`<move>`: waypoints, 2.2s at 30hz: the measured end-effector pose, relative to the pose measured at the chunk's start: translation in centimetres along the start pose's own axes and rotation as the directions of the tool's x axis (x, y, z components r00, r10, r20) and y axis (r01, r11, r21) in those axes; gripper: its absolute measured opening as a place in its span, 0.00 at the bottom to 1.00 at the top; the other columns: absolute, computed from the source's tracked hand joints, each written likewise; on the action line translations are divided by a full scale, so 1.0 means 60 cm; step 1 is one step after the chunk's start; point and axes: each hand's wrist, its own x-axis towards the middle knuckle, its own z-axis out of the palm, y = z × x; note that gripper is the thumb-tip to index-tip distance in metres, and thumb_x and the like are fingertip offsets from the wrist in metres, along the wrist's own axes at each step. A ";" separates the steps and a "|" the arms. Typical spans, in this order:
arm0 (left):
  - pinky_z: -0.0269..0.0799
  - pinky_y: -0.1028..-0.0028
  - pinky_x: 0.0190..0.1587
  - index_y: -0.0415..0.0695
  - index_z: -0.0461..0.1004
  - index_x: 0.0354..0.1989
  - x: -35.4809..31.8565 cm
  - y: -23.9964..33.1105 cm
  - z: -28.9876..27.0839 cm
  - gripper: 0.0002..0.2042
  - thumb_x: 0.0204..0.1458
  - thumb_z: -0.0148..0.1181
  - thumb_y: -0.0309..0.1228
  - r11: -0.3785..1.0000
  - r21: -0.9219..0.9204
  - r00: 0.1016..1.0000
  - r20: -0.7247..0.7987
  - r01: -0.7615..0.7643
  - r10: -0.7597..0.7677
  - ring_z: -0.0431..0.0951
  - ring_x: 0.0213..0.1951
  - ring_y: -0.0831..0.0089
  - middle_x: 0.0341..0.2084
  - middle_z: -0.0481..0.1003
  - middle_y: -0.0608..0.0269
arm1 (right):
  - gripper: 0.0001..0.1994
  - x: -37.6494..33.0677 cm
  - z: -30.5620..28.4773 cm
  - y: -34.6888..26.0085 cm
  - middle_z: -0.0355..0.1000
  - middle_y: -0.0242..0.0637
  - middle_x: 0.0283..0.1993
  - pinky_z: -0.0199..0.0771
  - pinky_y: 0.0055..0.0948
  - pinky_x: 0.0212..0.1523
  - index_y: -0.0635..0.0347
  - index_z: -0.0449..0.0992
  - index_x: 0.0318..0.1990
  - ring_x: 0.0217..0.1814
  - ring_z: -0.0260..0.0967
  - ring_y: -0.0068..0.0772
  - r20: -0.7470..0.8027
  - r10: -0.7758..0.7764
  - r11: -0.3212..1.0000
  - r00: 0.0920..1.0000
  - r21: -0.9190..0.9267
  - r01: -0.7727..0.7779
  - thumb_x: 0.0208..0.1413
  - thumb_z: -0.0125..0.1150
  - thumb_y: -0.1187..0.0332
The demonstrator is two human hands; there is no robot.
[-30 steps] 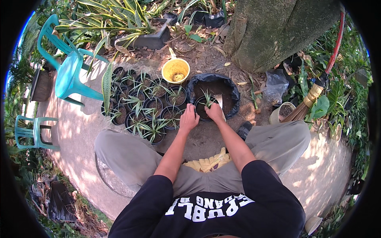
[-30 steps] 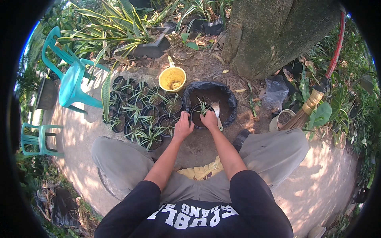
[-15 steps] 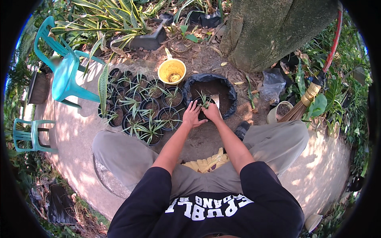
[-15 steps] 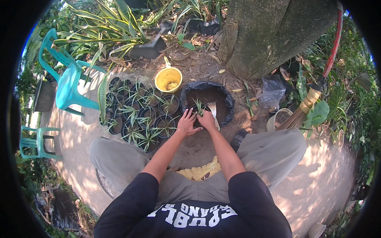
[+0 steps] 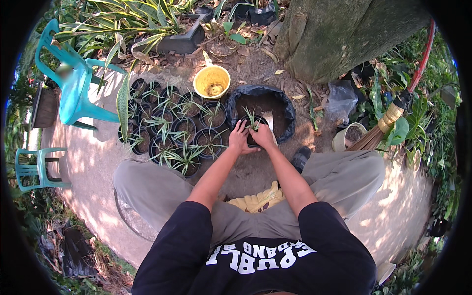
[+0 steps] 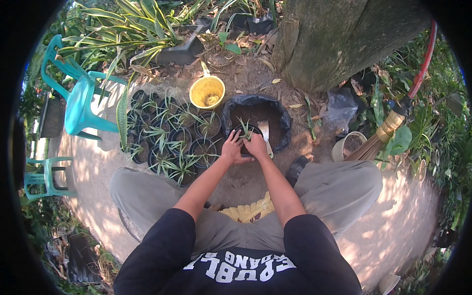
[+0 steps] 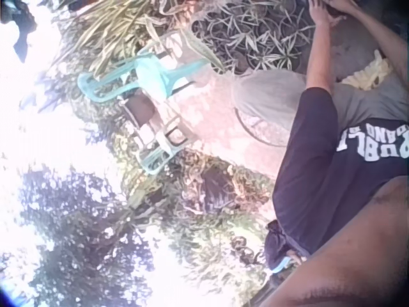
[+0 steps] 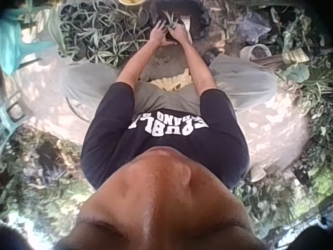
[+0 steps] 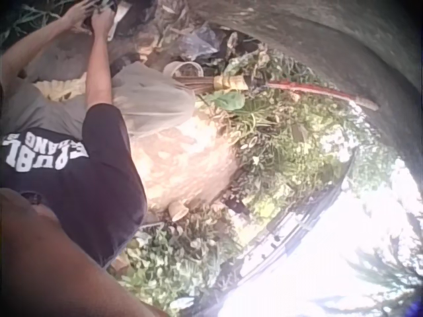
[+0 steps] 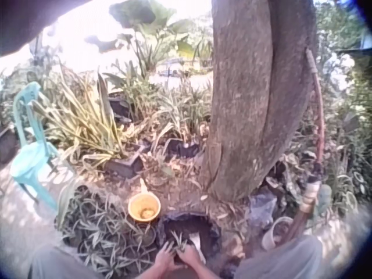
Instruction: The person scoops soil from a polybag into a small black pot using a plastic spoon and then places a small seedling into the pot by hand.
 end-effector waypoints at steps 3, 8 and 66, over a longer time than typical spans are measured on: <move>0.14 0.53 0.73 0.47 0.51 0.73 0.005 0.002 -0.009 0.61 0.38 0.25 0.84 0.998 0.061 0.999 0.052 -0.003 0.000 0.31 0.76 0.61 0.72 0.52 0.73 | 0.13 0.001 0.003 0.005 0.79 0.51 0.37 0.76 0.47 0.45 0.57 0.80 0.43 0.42 0.77 0.55 0.020 0.009 1.000 1.000 -0.014 -0.008 0.52 0.64 0.62; 0.14 0.55 0.73 0.46 0.53 0.72 0.011 0.004 -0.017 0.61 0.37 0.30 0.84 0.993 0.117 0.995 0.096 -0.002 -0.009 0.32 0.76 0.63 0.72 0.55 0.73 | 0.13 -0.002 -0.005 0.003 0.78 0.53 0.39 0.76 0.46 0.46 0.57 0.80 0.44 0.44 0.77 0.55 0.023 0.020 0.999 1.000 0.034 -0.020 0.52 0.64 0.64; 0.60 0.59 0.50 0.45 0.78 0.42 0.013 0.032 0.017 0.16 0.50 0.66 0.41 0.739 -0.674 0.705 -0.528 -0.008 -0.474 0.70 0.48 0.62 0.43 0.75 0.63 | 0.15 0.036 -0.078 -0.021 0.80 0.38 0.34 0.76 0.26 0.34 0.65 0.79 0.47 0.31 0.76 0.23 0.386 0.053 0.942 0.921 0.287 -0.174 0.54 0.66 0.68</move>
